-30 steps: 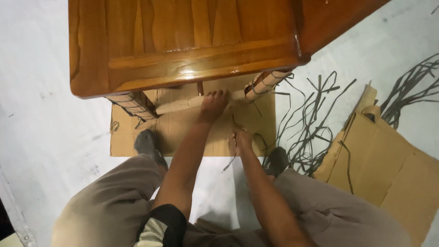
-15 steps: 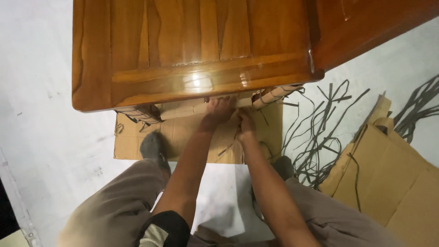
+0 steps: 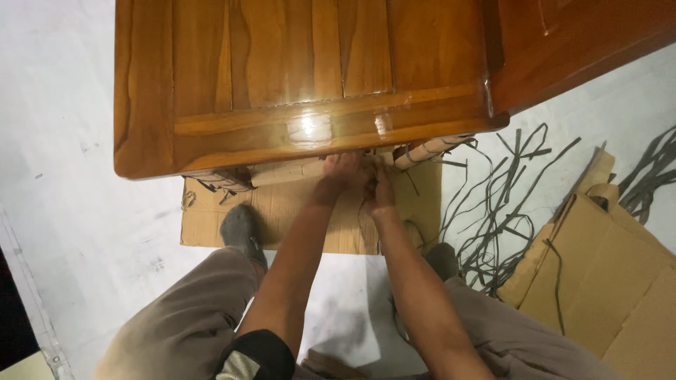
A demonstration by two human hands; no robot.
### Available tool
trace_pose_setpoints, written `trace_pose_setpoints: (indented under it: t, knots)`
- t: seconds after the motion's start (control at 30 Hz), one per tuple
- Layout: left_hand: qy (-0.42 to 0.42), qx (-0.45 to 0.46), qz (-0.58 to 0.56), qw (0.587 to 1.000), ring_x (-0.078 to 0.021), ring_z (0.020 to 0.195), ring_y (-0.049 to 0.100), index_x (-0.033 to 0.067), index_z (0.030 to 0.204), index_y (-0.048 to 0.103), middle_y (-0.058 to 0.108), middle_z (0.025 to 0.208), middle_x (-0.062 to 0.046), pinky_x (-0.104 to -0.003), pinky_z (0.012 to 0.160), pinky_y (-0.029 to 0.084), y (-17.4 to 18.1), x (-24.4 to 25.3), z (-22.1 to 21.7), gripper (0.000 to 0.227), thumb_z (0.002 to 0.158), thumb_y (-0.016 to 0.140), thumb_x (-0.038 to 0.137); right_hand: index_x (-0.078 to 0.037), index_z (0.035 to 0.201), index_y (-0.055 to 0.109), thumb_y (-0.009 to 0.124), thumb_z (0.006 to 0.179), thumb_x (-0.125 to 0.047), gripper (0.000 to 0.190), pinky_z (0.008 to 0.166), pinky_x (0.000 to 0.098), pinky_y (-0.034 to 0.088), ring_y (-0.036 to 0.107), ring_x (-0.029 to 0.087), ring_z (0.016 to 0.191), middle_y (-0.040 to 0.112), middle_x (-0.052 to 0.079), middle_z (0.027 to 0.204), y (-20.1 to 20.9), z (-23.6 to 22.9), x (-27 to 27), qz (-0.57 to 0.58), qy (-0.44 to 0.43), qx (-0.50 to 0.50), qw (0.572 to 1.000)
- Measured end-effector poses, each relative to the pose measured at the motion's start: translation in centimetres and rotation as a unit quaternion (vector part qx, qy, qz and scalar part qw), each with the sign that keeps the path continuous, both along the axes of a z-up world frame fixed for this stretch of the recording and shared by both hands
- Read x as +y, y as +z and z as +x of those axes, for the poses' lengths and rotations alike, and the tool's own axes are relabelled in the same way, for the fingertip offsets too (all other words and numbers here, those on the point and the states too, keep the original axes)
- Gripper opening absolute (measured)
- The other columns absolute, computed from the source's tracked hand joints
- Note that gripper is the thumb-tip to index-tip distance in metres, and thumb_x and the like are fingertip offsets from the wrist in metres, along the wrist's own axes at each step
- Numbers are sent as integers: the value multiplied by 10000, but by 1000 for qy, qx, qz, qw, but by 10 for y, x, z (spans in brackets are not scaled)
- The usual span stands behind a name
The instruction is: Secure cardboard protectors to the legs of a wooden chair using plastic straps.
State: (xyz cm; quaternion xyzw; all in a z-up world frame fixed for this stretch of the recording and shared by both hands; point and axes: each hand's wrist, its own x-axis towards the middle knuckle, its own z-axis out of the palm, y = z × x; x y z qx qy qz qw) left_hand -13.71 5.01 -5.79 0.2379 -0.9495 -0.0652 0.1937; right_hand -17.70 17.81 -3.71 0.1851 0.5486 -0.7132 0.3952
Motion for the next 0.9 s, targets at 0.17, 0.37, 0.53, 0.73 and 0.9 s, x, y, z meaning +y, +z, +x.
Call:
trace_pose_setpoints:
  t: [0.17, 0.37, 0.53, 0.73, 0.9]
  knots:
    - [-70, 119, -106, 985, -335, 479, 627, 202, 663, 655, 560, 543, -40, -491, 438, 463, 14, 2, -8, 259, 824, 653, 405, -261, 846, 616, 697, 949, -482, 257, 449, 164, 328, 478, 52, 544, 547, -91, 698, 3, 1, 3, -11, 19, 32, 999]
    - [86, 268, -105, 954, -273, 408, 517, 313, 490, 562, 410, 458, -16, -386, 389, 440, 12, 6, -17, 380, 710, 765, 547, -260, 851, 568, 688, 968, -481, 277, 448, 183, 290, 418, 52, 527, 468, -99, 674, 29, 1, 6, -20, 49, 48, 997]
    - [30, 267, -169, 948, -269, 502, 578, 230, 617, 637, 503, 547, 4, -401, 431, 448, 6, -1, -16, 315, 806, 684, 478, -244, 877, 592, 710, 920, -627, 403, 449, 193, 297, 448, 70, 539, 517, -79, 719, 16, -1, 7, 12, 67, 52, 996]
    - [-44, 257, -246, 934, -264, 471, 561, 498, 964, 695, 489, 607, -7, -410, 370, 404, -52, -19, -25, 114, 850, 685, 485, -38, 1318, 669, 438, 1049, -564, 634, 1116, 501, 420, 535, 413, 1355, 614, 241, 1405, 68, 23, 12, 207, 209, 249, 922]
    - [-56, 258, -186, 946, -278, 450, 535, 397, 696, 638, 502, 554, 0, -426, 418, 451, -3, -8, -6, 152, 809, 735, 428, -11, 1181, 732, 656, 1006, -221, 284, 996, 438, 526, 665, 293, 1081, 718, 193, 1129, -30, 29, 21, 162, 5, 315, 935]
